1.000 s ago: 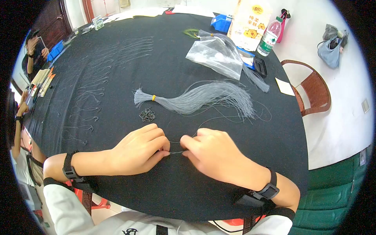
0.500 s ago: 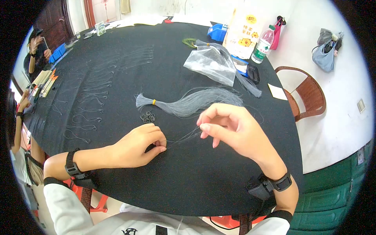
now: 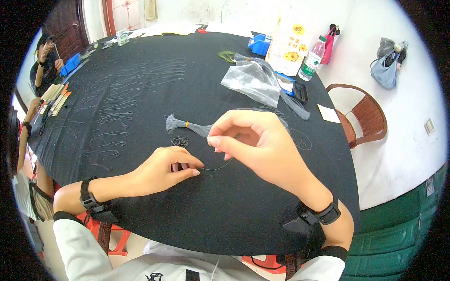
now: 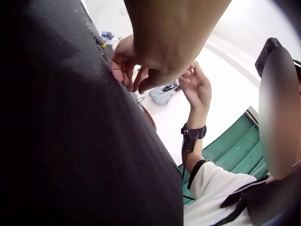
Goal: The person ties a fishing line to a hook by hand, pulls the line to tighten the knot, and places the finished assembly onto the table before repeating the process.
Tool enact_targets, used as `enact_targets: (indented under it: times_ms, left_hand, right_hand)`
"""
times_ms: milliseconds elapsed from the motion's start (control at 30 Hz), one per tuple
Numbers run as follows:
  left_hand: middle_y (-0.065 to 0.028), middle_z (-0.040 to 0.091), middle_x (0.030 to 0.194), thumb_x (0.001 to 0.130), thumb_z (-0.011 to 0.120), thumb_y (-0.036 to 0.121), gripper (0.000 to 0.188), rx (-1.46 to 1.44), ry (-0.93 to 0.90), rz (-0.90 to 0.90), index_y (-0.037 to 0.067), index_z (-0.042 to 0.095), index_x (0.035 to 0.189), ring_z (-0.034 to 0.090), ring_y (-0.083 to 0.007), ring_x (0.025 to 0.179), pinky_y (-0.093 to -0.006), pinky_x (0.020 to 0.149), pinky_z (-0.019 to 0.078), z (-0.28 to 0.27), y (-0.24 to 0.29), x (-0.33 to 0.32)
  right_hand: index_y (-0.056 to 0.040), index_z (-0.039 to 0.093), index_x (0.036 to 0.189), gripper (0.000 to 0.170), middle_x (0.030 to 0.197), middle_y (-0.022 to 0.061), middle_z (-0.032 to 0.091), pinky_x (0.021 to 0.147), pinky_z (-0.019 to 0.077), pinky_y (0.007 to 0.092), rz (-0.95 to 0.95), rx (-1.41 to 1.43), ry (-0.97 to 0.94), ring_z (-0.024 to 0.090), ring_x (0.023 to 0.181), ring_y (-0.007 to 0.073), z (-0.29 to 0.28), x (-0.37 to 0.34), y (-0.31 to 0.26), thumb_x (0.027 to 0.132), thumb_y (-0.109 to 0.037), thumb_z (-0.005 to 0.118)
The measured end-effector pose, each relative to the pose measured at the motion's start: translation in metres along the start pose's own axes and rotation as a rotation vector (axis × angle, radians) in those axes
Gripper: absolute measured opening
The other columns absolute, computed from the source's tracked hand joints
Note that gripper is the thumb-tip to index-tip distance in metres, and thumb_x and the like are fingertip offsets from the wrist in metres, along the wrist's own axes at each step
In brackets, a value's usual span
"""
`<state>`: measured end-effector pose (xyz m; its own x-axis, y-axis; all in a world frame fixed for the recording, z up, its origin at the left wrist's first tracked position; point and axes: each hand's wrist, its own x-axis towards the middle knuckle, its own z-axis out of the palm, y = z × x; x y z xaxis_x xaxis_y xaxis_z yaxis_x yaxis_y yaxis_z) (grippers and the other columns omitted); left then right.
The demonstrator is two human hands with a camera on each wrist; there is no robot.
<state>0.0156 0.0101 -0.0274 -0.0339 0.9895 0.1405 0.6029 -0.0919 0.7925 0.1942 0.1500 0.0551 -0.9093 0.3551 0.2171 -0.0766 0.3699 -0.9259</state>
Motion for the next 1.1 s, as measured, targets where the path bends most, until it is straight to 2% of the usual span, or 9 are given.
enact_targets:
  times_ms: [33,133,233,367,533,833,933,1033,1100]
  left_hand:
    - [-0.0100,0.060,0.083,0.083,0.070,0.016,0.027,0.046,0.057,0.032,0.004,0.067,0.108,0.059,-0.0206,0.071,-0.0317,0.065,0.0490,-0.002,0.004,-0.001]
    - [-0.0058,0.060,0.087,0.079,0.076,0.019,0.038,0.111,0.189,0.106,0.007,0.066,0.114,0.056,-0.0132,0.069,-0.0263,0.058,0.0481,-0.011,0.023,-0.003]
    - [-0.0055,0.062,0.095,0.079,0.075,0.010,0.036,0.043,0.248,0.217,0.006,0.065,0.114,0.058,-0.0104,0.074,-0.0240,0.060,0.0487,-0.027,0.047,0.001]
    - [-0.0053,0.066,0.097,0.083,0.070,0.004,0.026,-0.129,0.206,0.039,0.000,0.067,0.108,0.060,-0.0072,0.076,-0.0224,0.064,0.0502,-0.043,0.068,0.001]
    - [-0.0076,0.070,0.090,0.086,0.064,0.000,0.022,-0.276,0.240,-0.036,-0.003,0.067,0.107,0.064,-0.0090,0.081,-0.0217,0.071,0.0518,-0.057,0.076,-0.008]
    - [-0.0083,0.070,0.085,0.087,0.065,0.006,0.014,-0.398,0.243,0.004,-0.002,0.071,0.097,0.066,-0.0128,0.077,-0.0260,0.070,0.0543,-0.085,0.051,-0.026]
    - [-0.0080,0.070,0.084,0.086,0.066,0.008,0.014,-0.428,0.249,-0.012,-0.001,0.071,0.096,0.066,-0.0127,0.076,-0.0263,0.070,0.0546,-0.092,0.049,-0.033]
    - [-0.0077,0.070,0.084,0.086,0.067,0.010,0.014,-0.417,0.320,-0.037,0.000,0.072,0.095,0.066,-0.0123,0.074,-0.0260,0.069,0.0548,-0.101,0.051,-0.044]
    - [-0.0074,0.070,0.083,0.086,0.067,0.011,0.015,-0.371,0.365,-0.063,0.000,0.072,0.095,0.066,-0.0121,0.073,-0.0256,0.069,0.0548,-0.111,0.053,-0.054]
  right_hand:
    - [0.0002,0.067,0.090,0.008,0.086,0.0044,0.065,0.062,0.0496,0.0232,-0.011,-0.077,0.011,0.061,0.074,0.0097,0.001,0.001,-0.002,0.086,-0.006,0.065]
    - [-0.0010,0.067,0.087,0.006,0.082,0.0048,0.065,0.059,0.0483,0.0231,-0.264,-0.387,0.084,0.061,0.069,0.0101,0.005,0.006,0.001,0.083,-0.004,0.066]
    - [-0.0015,0.067,0.086,0.006,0.081,0.0059,0.064,0.057,0.0471,0.0237,-0.270,-0.410,0.066,0.060,0.066,0.0107,0.010,0.010,-0.006,0.081,-0.003,0.067]
    - [-0.0016,0.068,0.085,0.005,0.078,0.0055,0.063,0.056,0.0463,0.0242,-0.333,-0.396,0.079,0.059,0.064,0.0109,0.017,0.018,-0.009,0.080,-0.003,0.067]
    - [-0.0015,0.069,0.082,0.004,0.074,0.0055,0.064,0.056,0.0464,0.0236,-0.454,-0.411,0.076,0.060,0.062,0.0117,0.026,0.032,-0.012,0.079,-0.003,0.068]
    - [-0.0025,0.070,0.080,0.005,0.076,0.0058,0.067,0.057,0.0476,0.0222,-0.566,-0.186,0.055,0.061,0.063,0.0106,0.056,0.059,-0.014,0.079,0.000,0.066]
    - [-0.0039,0.071,0.087,0.009,0.076,0.0040,0.066,0.058,0.0475,0.0209,-0.605,-0.201,0.024,0.060,0.065,0.0086,0.061,0.067,-0.013,0.080,-0.001,0.066]
    - [-0.0030,0.068,0.103,0.021,0.079,0.0006,0.061,0.066,0.0462,0.0193,-0.500,-0.162,0.038,0.058,0.073,0.0061,0.068,0.067,-0.019,0.083,0.001,0.064]
    - [-0.0049,0.066,0.109,0.024,0.077,-0.0014,0.060,0.064,0.0447,0.0184,-0.479,-0.175,0.024,0.055,0.070,0.0041,0.069,0.068,-0.021,0.085,-0.002,0.063]
